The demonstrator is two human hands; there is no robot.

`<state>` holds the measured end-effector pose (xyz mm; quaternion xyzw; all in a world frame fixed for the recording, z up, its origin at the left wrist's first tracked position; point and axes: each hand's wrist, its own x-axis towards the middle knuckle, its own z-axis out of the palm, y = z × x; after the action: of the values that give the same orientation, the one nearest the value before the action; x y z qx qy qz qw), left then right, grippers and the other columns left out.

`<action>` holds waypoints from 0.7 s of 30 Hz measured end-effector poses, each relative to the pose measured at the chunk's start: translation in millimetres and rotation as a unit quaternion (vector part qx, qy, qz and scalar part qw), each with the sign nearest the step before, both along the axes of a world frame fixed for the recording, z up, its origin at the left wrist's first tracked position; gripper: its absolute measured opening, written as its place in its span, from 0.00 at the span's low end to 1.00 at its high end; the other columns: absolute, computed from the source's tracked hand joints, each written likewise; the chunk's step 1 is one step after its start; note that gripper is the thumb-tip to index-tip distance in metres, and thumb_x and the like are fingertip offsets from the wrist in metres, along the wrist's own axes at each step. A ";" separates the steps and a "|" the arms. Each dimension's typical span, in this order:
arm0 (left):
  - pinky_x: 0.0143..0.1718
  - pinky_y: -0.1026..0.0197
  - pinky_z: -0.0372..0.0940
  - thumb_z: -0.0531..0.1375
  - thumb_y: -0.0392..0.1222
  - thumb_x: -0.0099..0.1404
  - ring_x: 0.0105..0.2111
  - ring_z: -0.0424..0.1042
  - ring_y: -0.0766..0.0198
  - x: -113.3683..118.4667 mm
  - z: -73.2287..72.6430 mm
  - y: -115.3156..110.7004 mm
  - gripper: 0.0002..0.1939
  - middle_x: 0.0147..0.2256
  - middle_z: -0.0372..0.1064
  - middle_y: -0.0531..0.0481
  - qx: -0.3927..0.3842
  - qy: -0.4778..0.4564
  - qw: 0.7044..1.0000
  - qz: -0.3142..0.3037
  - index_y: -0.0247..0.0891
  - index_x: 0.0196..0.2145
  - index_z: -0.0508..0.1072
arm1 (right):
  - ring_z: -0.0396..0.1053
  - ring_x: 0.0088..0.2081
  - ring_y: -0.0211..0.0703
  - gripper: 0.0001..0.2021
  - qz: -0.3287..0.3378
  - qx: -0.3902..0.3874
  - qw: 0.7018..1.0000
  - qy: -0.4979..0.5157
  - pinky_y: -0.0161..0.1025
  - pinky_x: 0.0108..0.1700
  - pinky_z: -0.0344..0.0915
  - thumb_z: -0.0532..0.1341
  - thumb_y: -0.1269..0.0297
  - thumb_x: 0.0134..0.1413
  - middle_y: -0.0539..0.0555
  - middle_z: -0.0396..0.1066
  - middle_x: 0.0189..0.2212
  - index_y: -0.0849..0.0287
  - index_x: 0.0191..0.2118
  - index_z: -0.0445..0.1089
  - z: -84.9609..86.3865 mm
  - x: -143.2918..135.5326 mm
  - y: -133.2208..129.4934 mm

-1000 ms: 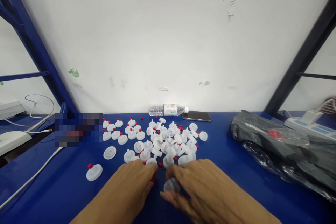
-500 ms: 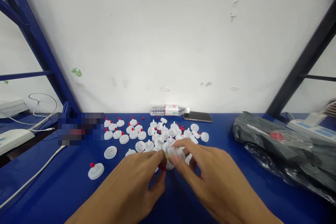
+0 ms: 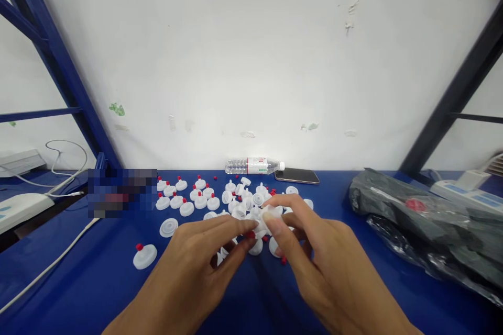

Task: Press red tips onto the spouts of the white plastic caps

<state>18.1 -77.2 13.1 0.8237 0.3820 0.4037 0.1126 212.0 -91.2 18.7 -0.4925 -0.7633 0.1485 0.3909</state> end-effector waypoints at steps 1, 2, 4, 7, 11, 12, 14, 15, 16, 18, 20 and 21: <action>0.21 0.73 0.65 0.61 0.34 0.69 0.25 0.76 0.71 0.1 -0.1 -0.5 0.11 0.32 0.80 0.58 0.006 -0.006 1.000 0.004 0.47 0.44 0.80 | 0.78 0.27 0.43 0.13 -0.001 -0.001 1.000 0.003 0.35 0.29 0.63 0.49 0.56 0.73 0.46 0.76 0.26 0.52 0.52 0.66 0.8 -0.4 -0.8; 0.21 0.73 0.65 0.61 0.34 0.69 0.25 0.76 0.70 0.4 -0.1 -1.0 0.11 0.32 0.80 0.57 0.011 -0.014 1.000 0.007 0.47 0.44 0.80 | 0.77 0.27 0.43 0.13 -0.002 -0.002 1.000 0.006 0.35 0.30 0.64 0.49 0.56 0.74 0.46 0.76 0.26 0.52 0.52 0.66 1.4 -0.7 -1.5; 0.21 0.72 0.65 0.60 0.35 0.70 0.24 0.75 0.70 1.8 0.5 -2.1 0.10 0.31 0.80 0.56 0.013 -0.030 0.999 0.011 0.45 0.43 0.80 | 0.76 0.26 0.42 0.13 0.001 0.001 1.000 0.008 0.35 0.30 0.63 0.47 0.57 0.74 0.46 0.75 0.26 0.52 0.52 0.65 2.0 -1.0 -2.2; 0.22 0.72 0.66 0.61 0.36 0.70 0.23 0.74 0.71 4.7 2.5 -4.1 0.09 0.29 0.78 0.58 0.009 -0.055 0.998 0.018 0.46 0.43 0.80 | 0.74 0.24 0.40 0.12 0.018 0.011 1.000 0.008 0.35 0.28 0.61 0.46 0.57 0.75 0.44 0.74 0.25 0.52 0.51 0.63 0.6 -0.4 -1.1; 0.22 0.71 0.67 0.60 0.37 0.71 0.22 0.72 0.71 8.5 4.0 -7.2 0.08 0.28 0.77 0.58 0.003 -0.073 0.997 0.012 0.46 0.43 0.80 | 0.72 0.22 0.39 0.11 0.032 0.019 0.999 0.002 0.35 0.26 0.58 0.47 0.56 0.75 0.43 0.72 0.24 0.51 0.50 0.63 -2.3 1.6 2.0; 0.22 0.70 0.67 0.61 0.37 0.71 0.22 0.72 0.70 9.2 3.9 -7.8 0.08 0.27 0.77 0.58 0.004 -0.077 0.997 0.012 0.46 0.42 0.80 | 0.72 0.22 0.39 0.11 0.030 0.017 0.999 -0.002 0.35 0.25 0.58 0.46 0.56 0.75 0.43 0.72 0.23 0.51 0.48 0.63 -2.7 2.3 2.4; 0.22 0.69 0.67 0.60 0.38 0.71 0.21 0.72 0.70 9.7 3.0 -8.2 0.07 0.27 0.77 0.58 0.012 -0.080 0.997 0.019 0.45 0.42 0.79 | 0.72 0.22 0.40 0.12 0.031 0.012 0.999 -0.010 0.35 0.26 0.59 0.46 0.56 0.75 0.43 0.72 0.23 0.51 0.48 0.64 -3.4 3.5 3.0; 0.22 0.69 0.67 0.60 0.37 0.71 0.22 0.72 0.70 9.1 2.5 -8.0 0.08 0.28 0.77 0.57 0.017 -0.075 0.997 0.027 0.45 0.42 0.79 | 0.74 0.23 0.41 0.11 0.034 0.009 0.999 -0.013 0.35 0.26 0.60 0.47 0.56 0.74 0.44 0.73 0.24 0.51 0.48 0.64 -3.8 3.9 3.2; 0.23 0.70 0.67 0.59 0.37 0.71 0.23 0.73 0.70 7.5 2.0 -7.5 0.08 0.29 0.77 0.57 0.026 -0.065 0.997 0.035 0.45 0.41 0.79 | 0.75 0.24 0.41 0.11 0.035 0.008 0.999 -0.016 0.35 0.27 0.61 0.48 0.55 0.74 0.44 0.74 0.24 0.51 0.50 0.64 -4.3 4.0 3.5; 0.29 0.69 0.68 0.58 0.36 0.71 0.27 0.75 0.69 0.6 2.2 -5.9 0.08 0.33 0.78 0.57 0.057 -0.021 0.996 0.059 0.45 0.41 0.78 | 0.76 0.24 0.41 0.13 0.027 0.013 0.999 -0.021 0.34 0.25 0.61 0.50 0.54 0.73 0.44 0.76 0.25 0.50 0.55 0.64 -5.4 3.3 4.5; 0.35 0.67 0.69 0.57 0.39 0.71 0.32 0.76 0.67 -12.9 5.3 -3.7 0.08 0.37 0.79 0.57 0.105 0.042 0.988 0.108 0.46 0.41 0.77 | 0.73 0.20 0.40 0.16 0.006 0.027 0.999 -0.021 0.34 0.22 0.59 0.52 0.54 0.72 0.43 0.76 0.24 0.50 0.59 0.62 -5.4 1.9 5.4; 0.38 0.66 0.68 0.57 0.41 0.71 0.34 0.77 0.65 -22.2 8.5 -2.5 0.08 0.38 0.79 0.57 0.129 0.073 0.978 0.148 0.46 0.42 0.77 | 0.71 0.18 0.39 0.16 -0.008 0.036 0.999 -0.015 0.33 0.21 0.58 0.53 0.53 0.72 0.42 0.75 0.23 0.49 0.60 0.63 -4.6 1.3 5.5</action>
<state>-4.1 -79.8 21.6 0.7929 0.4514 0.4007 -0.0837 213.3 -85.7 14.2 -0.4863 -0.7700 0.1109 0.3980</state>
